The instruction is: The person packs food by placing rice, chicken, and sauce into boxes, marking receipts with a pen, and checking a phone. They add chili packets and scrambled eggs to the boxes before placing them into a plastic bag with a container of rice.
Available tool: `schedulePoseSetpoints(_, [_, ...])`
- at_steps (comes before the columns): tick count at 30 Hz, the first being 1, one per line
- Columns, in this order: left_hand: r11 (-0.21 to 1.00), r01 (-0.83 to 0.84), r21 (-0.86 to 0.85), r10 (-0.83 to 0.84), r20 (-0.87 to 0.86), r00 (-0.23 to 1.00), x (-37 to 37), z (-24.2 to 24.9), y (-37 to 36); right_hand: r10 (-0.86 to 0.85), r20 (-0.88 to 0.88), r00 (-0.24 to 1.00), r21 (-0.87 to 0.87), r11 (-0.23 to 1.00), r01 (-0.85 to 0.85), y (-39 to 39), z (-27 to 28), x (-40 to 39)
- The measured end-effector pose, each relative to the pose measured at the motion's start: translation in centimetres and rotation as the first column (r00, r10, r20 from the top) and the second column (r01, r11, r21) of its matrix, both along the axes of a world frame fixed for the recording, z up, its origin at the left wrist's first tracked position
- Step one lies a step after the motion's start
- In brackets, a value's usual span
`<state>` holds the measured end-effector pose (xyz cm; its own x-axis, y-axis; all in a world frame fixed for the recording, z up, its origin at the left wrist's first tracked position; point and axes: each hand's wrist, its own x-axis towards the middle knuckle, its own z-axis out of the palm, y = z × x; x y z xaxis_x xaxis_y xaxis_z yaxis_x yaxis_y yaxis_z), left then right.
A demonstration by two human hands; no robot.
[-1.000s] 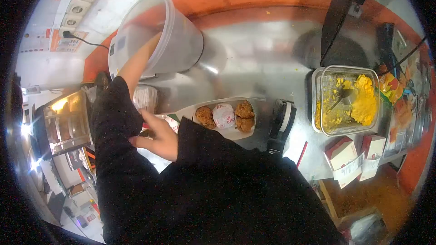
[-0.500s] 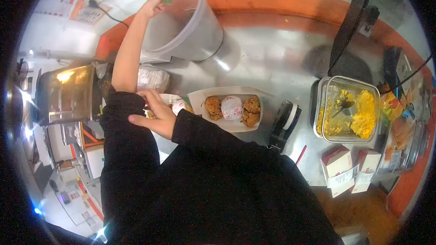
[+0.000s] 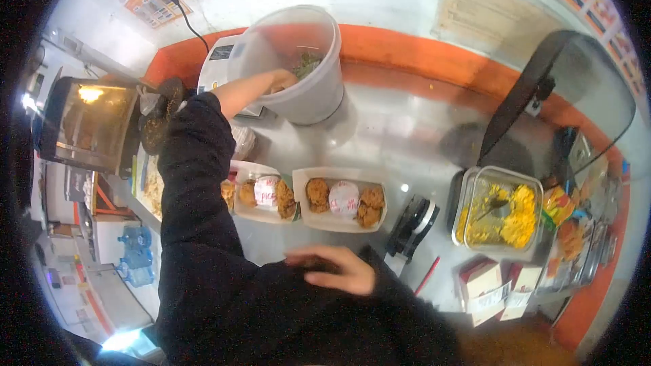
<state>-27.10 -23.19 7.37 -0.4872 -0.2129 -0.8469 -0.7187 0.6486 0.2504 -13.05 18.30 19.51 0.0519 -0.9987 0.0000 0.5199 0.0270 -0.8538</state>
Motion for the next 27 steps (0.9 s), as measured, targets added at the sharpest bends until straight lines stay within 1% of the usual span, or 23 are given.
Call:
schedulePoseSetpoints(1, [1.000, 0.013, -0.003, -0.013, -0.001, 1.000, -0.1, -0.4, 0.2, -0.016, -0.007, 1.000, 0.063, 0.998, 0.017, 1.5, -0.2, -0.4])
schedulePoseSetpoints(2, [0.999, 0.035, -0.016, -0.035, 0.002, 0.999, -0.1, -0.6, 0.7, -0.090, 0.063, 0.994, 0.167, 0.983, 0.078, 3.0, -0.8, -0.3])
schedulePoseSetpoints(3, [0.998, 0.053, -0.027, -0.053, -0.003, 0.999, -0.3, -0.8, 1.0, -0.172, 0.067, 0.983, 0.251, 0.956, 0.151, 4.0, -0.9, -0.5])
schedulePoseSetpoints(4, [0.996, 0.075, -0.042, -0.076, -0.007, 0.997, -0.6, -0.9, 1.4, -0.162, 0.060, 0.985, 0.251, 0.958, 0.142, 4.8, -1.7, -0.4])
schedulePoseSetpoints(6, [0.989, 0.120, -0.086, -0.121, -0.017, 0.992, -1.0, -1.0, 1.9, -0.388, -0.007, 0.922, 0.334, 0.868, 0.368, 5.7, -3.3, 0.2])
schedulePoseSetpoints(9, [0.951, 0.184, -0.249, -0.204, -0.057, 0.977, -2.2, 0.8, 2.7, -0.445, -0.077, 0.892, 0.352, 0.825, 0.442, 5.5, -3.5, 0.3])
schedulePoseSetpoints(10, [0.918, 0.211, -0.335, -0.267, -0.129, 0.955, -2.6, 2.1, 2.9, -0.464, -0.121, 0.878, 0.348, 0.808, 0.475, 5.4, -3.4, 0.1])
schedulePoseSetpoints(11, [0.879, 0.227, -0.418, -0.345, -0.232, 0.909, -2.8, 3.5, 3.2, -0.463, -0.167, 0.870, 0.372, 0.788, 0.491, 5.2, -2.6, -0.2])
schedulePoseSetpoints(12, [0.845, 0.248, -0.473, -0.464, -0.419, 0.780, -3.0, 4.6, 2.3, -0.460, -0.164, 0.873, 0.374, 0.789, 0.487, 5.3, -2.6, -0.5])
schedulePoseSetpoints(13, [0.790, 0.255, -0.558, -0.582, -0.552, 0.597, -3.0, 6.0, 1.7, -0.460, -0.203, 0.865, 0.342, 0.794, 0.503, 5.6, -2.6, -0.8])
schedulePoseSetpoints(14, [0.930, 0.060, -0.363, -0.316, -0.704, 0.636, -2.4, 7.1, 1.2, -0.460, -0.242, 0.854, 0.307, 0.799, 0.517, 5.9, -2.5, -1.1])
schedulePoseSetpoints(15, [0.982, -0.140, -0.130, -0.018, -0.791, 0.611, -1.4, 8.4, 1.1, -0.462, -0.271, 0.844, 0.314, 0.787, 0.531, 5.9, -2.0, -1.5])
schedulePoseSetpoints(16, [0.981, -0.145, -0.130, -0.014, -0.791, 0.612, -0.5, 9.2, 0.8, -0.475, -0.286, 0.832, 0.313, 0.774, 0.550, 6.1, -1.8, -1.7])
schedulePoseSetpoints(18, [0.951, -0.177, -0.254, -0.118, -0.826, 0.551, 1.2, 10.7, 0.4, -0.458, -0.398, 0.795, 0.255, 0.777, 0.576, 6.0, -1.4, -2.3])
schedulePoseSetpoints(19, [0.950, -0.183, -0.254, -0.115, -0.827, 0.550, 2.1, 11.0, 0.5, -0.457, -0.394, 0.797, 0.267, 0.773, 0.576, 5.9, -1.0, -2.5])
schedulePoseSetpoints(20, [0.957, -0.246, -0.151, -0.012, -0.873, 0.487, 2.9, 11.5, 0.8, -0.450, -0.416, 0.791, 0.256, 0.776, 0.576, 5.7, -0.3, -2.7])
schedulePoseSetpoints(21, [0.953, -0.300, -0.044, 0.089, -0.904, 0.418, 3.6, 12.0, 1.2, -0.463, -0.426, 0.777, 0.187, 0.796, 0.576, 5.5, -0.2, -2.9])
schedulePoseSetpoints(22, [0.953, -0.300, -0.046, 0.089, -0.904, 0.418, 4.3, 12.5, 1.5, -0.478, -0.434, 0.764, 0.118, 0.810, 0.574, 5.2, -0.1, -3.2])
schedulePoseSetpoints(23, [0.951, -0.240, 0.197, 0.274, -0.897, 0.346, 5.4, 13.9, 2.9, -0.489, -0.516, 0.704, 0.048, 0.804, 0.593, 4.5, 0.5, -3.5])
schedulePoseSetpoints(24, [0.888, -0.160, 0.431, 0.460, -0.838, 0.294, 6.7, 15.2, 4.6, -0.498, -0.590, 0.636, -0.017, 0.795, 0.607, 3.6, 1.2, -4.0])
schedulePoseSetpoints(25, [0.886, -0.157, 0.437, 0.464, -0.831, 0.307, 8.2, 16.5, 6.8, -0.566, -0.567, 0.598, -0.089, 0.764, 0.639, 2.1, 1.6, -4.6])
schedulePoseSetpoints(26, [0.864, -0.082, 0.498, 0.495, -0.806, 0.323, 10.0, 17.8, 9.5, -0.628, -0.541, 0.559, -0.151, 0.726, 0.670, 0.3, 1.9, -5.1])
schedulePoseSetpoints(27, [0.825, -0.013, 0.565, 0.533, -0.771, 0.348, 11.8, 18.2, 12.3, -0.677, -0.422, 0.603, -0.155, 0.709, 0.688, -1.8, 2.6, -5.0])
